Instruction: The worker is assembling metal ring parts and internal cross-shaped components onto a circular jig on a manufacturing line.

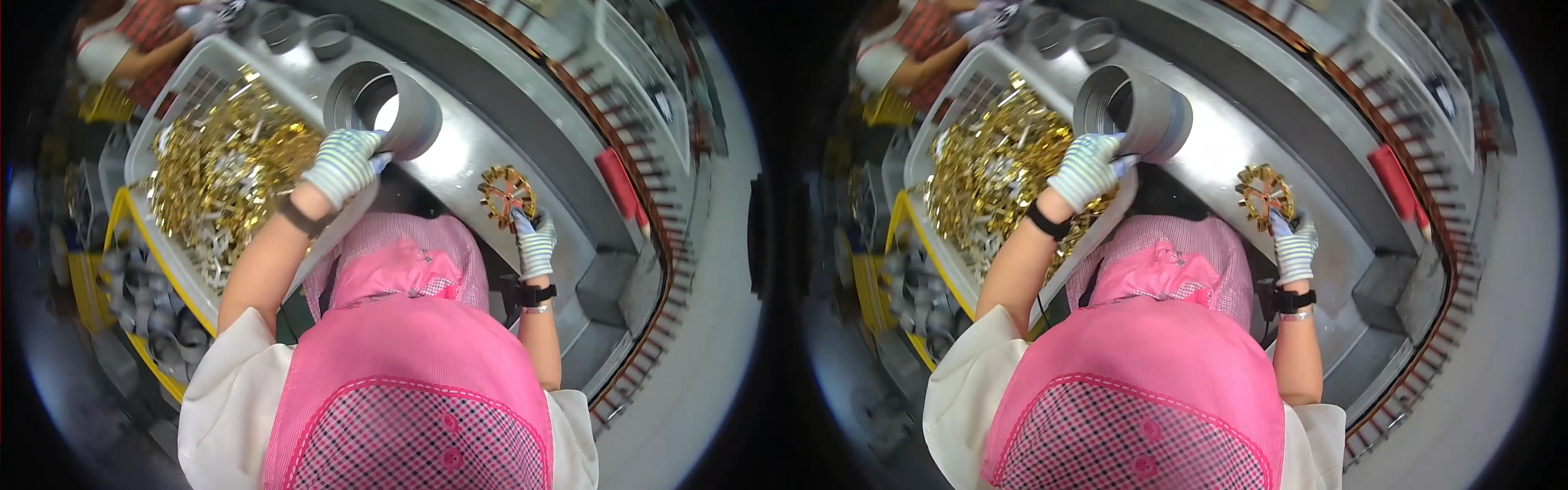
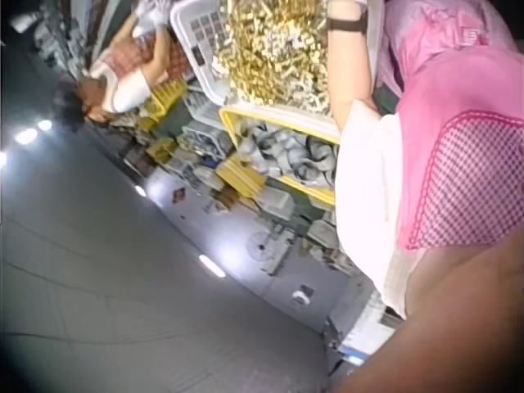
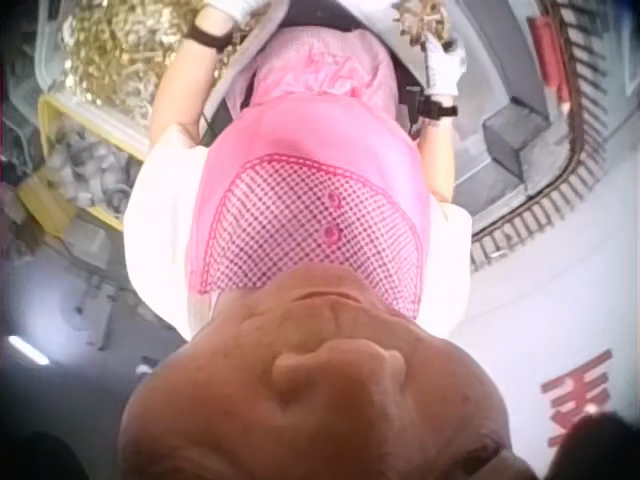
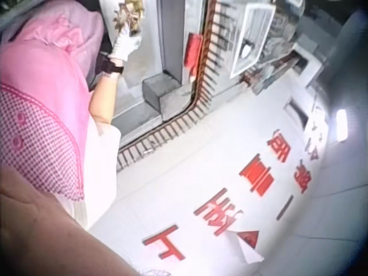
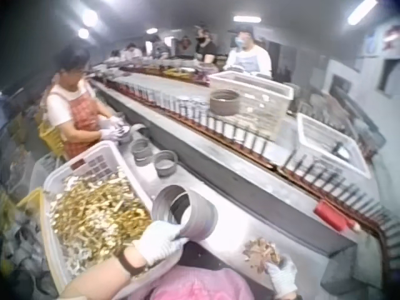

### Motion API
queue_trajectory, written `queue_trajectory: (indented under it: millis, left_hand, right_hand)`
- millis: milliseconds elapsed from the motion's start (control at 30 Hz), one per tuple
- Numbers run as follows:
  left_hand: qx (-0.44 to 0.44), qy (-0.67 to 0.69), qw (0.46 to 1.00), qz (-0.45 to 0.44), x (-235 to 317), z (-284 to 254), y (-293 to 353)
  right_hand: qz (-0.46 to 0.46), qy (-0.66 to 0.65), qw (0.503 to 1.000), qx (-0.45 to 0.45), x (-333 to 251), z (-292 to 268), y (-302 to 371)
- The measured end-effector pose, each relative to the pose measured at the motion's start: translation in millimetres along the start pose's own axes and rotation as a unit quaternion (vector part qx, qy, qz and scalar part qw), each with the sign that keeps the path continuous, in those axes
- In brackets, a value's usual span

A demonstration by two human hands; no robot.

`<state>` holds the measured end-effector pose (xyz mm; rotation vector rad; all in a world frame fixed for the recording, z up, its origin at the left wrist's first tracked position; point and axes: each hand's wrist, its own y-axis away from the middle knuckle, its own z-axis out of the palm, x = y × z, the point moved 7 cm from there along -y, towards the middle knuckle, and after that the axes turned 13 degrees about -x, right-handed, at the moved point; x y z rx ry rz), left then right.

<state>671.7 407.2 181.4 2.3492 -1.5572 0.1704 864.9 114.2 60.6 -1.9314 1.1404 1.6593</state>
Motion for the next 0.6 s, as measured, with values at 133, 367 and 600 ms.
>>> queue_trajectory:
  millis: [133,367,600]
  left_hand:
    - [-0.096,-0.094,0.991,0.009,17.7,59.7,-84.9]
    - [-0.013,-0.204,0.972,0.116,40.5,95.6,-105.9]
    - [-0.211,-0.234,0.913,0.258,145.3,188.5,-101.6]
  right_hand:
    - [0.123,-0.172,0.977,0.02,45.3,-42.9,37.9]
    - [0.111,-0.48,0.869,0.043,85.8,-54.6,51.4]
    - [0.051,-0.518,0.852,0.057,99.0,-77.3,42.9]
